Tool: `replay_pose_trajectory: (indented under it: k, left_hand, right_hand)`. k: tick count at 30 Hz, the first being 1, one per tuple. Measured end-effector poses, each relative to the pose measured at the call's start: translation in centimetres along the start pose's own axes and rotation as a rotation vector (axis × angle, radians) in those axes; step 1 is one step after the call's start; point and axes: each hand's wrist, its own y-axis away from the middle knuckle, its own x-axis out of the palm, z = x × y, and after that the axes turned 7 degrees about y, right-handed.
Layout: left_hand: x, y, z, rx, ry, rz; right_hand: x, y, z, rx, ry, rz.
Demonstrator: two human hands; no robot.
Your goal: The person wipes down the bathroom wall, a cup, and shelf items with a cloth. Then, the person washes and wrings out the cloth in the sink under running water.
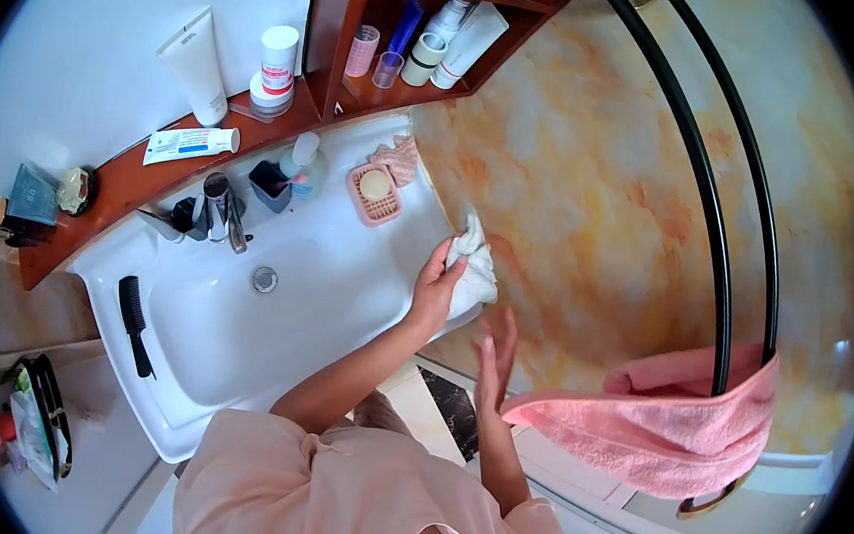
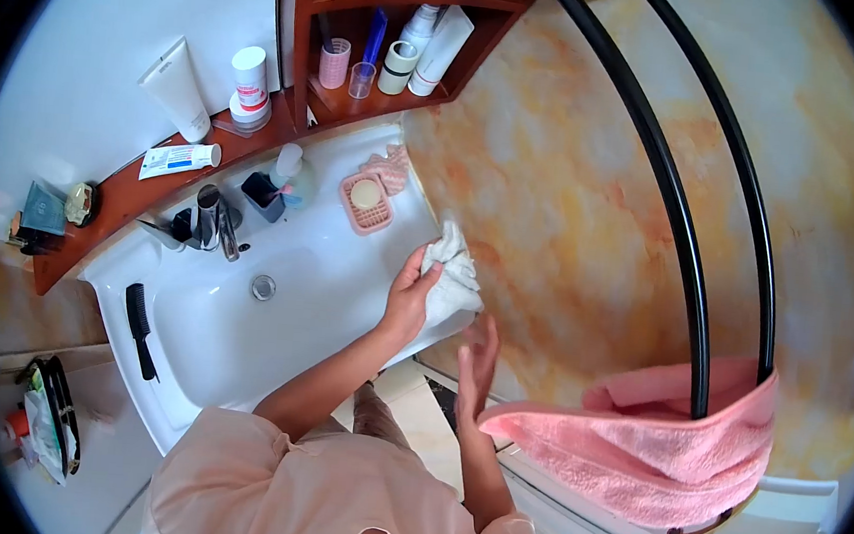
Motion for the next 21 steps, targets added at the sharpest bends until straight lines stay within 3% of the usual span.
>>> replay_pose_trajectory:
  k: [2, 3, 6, 10, 12, 14, 17, 19, 21]
  left_hand:
    - [-0.1, 1.3, -1.4, -0.057, 0.053, 0.018]
    - [-0.1, 2.0, -2.0, -0.055, -0.071, 0.021]
    - [-1.7, 3.0, -4.4, 0.255, -0.806, 0.214]
    - [-2.9, 4.1, -6.7, 0.279, -1.05, 0.227]
    - [-4.0, 4.2, -4.7, 0.113, -0.698, 0.303]
    - [-4.0, 5.0, -3.2, -0.235, -0.197, 0.123]
    - [-2.7, 4.5, -2.7, -0.333, -0.003, -0.028]
    - [-0.4, 2.3, -3.2, -0.167, -0.115, -0.075]
    - [2.6, -1.1, -4.1, 0.059, -0.258, -0.065]
  right_hand:
    - [2.6, -1.0, 0.3, 0.202, -0.374, 0.057]
    - [3.3, -1.6, 0.6, 0.293, -0.559, 0.086]
    - [4.6, -3.3, -0.4, -0.003, -0.47, -0.021]
    - [5.9, -1.8, 4.0, -0.173, -0.127, -0.106]
    - [6.3, -1.7, 4.7, -0.242, 0.067, 0.049]
    - [6.1, -2.4, 3.9, -0.216, 0.045, 0.23]
    - [4.1, -2.1, 3.6, -0.22, -0.08, 0.147]
    - [0.9, -2.0, 2.3, -0.486, 0.258, 0.04]
    - [-3.0, -0.2, 2.0, -0.434, 0.518, -0.014]
